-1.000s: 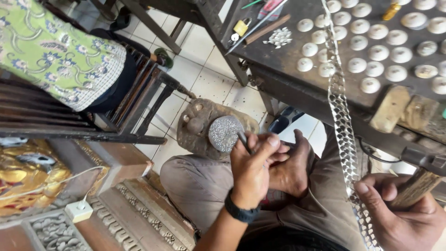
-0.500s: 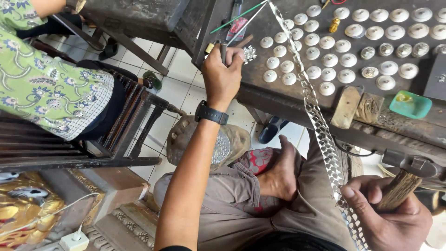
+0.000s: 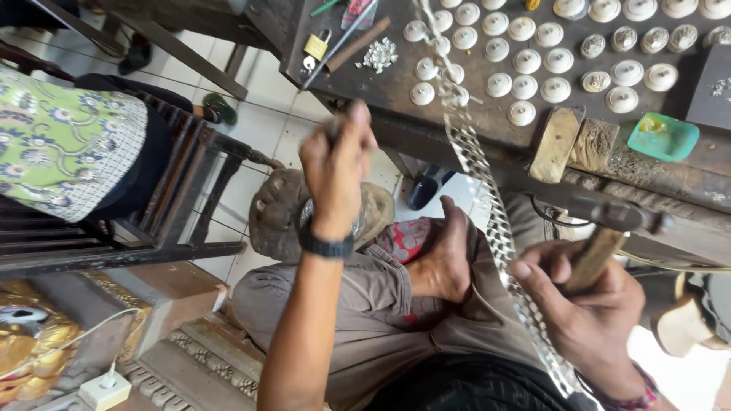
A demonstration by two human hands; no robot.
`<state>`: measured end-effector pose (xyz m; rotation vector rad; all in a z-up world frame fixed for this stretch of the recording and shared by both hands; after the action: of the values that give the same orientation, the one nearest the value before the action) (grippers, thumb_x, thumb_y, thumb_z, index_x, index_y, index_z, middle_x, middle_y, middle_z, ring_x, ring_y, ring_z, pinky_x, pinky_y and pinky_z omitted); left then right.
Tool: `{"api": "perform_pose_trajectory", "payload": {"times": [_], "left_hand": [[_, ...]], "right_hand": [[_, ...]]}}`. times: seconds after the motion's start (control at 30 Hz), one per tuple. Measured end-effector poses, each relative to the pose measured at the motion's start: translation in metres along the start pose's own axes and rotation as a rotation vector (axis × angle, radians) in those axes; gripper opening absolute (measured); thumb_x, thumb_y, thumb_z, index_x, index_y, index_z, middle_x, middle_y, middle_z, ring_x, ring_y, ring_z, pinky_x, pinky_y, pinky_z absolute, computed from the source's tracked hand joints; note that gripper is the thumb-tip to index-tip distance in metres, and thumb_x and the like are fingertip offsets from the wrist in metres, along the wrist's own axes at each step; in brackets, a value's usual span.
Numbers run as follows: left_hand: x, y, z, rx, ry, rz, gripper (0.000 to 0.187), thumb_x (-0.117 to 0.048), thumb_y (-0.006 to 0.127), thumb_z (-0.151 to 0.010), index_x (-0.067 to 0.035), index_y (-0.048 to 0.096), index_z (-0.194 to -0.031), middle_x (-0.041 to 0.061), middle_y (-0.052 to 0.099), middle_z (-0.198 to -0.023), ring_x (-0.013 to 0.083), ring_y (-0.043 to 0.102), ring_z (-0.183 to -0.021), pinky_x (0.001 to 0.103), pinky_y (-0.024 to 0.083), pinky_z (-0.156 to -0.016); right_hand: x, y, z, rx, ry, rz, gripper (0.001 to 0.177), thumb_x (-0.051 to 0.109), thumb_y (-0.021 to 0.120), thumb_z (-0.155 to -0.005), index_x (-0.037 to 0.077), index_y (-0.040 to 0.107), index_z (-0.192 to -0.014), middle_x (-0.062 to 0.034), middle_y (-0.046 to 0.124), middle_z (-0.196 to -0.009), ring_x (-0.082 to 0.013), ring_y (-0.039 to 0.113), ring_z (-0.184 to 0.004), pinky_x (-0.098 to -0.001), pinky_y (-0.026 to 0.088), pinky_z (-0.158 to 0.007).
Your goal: A person uses a hammer and a metal punch to apply texture to a long, perforated silver strip on a wooden block.
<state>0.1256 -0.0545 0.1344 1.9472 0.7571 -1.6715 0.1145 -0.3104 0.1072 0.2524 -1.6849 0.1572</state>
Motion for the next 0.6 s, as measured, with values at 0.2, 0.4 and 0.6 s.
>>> {"api": "perform_pose_trajectory", "payload": {"times": [0.2,0.4,0.6], "left_hand": [[0.014,0.013,0.091,0.366,-0.145,0.028,0.029,-0.032,0.064,-0.075,-0.008,0.063,-0.091,-0.001,0.065,-0.073,0.0084,0.061,-0.066,0.02,0.047,-0.061],[0.035,0.0,0.124,0.037,-0.341,-0.067,0.022,-0.019,0.063,-0.071,0.002,0.067,-0.078,0.011,0.068,-0.061,0.0163,0.063,-0.054,0.029,0.057,-0.043],[0.035,-0.014,0.129,-0.092,-0.2,-0.183,0.02,-0.02,0.065,-0.073,-0.003,0.061,-0.062,-0.001,0.05,-0.047,0.0053,0.041,-0.047,0.021,0.034,-0.044]], "right_hand": [[-0.003,0.03,-0.01,-0.014,0.088,0.21,0.032,0.004,0.066,-0.075,0.012,0.037,-0.066,-0.001,0.058,-0.068,-0.0065,0.052,-0.06,-0.0172,0.042,-0.057],[-0.008,0.057,-0.007,0.147,-0.063,0.071,0.03,0.016,0.063,-0.079,0.015,0.037,-0.064,0.004,0.045,-0.063,-0.0054,0.043,-0.055,-0.0207,0.036,-0.047],[0.003,0.072,-0.006,0.29,0.053,-0.096,0.022,0.011,0.062,-0.081,0.01,0.044,-0.07,0.0004,0.053,-0.067,-0.0065,0.045,-0.057,-0.0196,0.038,-0.052]]}}
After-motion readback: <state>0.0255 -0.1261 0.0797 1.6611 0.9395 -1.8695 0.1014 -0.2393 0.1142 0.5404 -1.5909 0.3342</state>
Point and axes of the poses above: each hand's wrist, its own z-axis away from the middle knuckle, its own y-axis out of the palm, x = y × z, the point moved 5 cm from there along -z, towards the middle knuckle
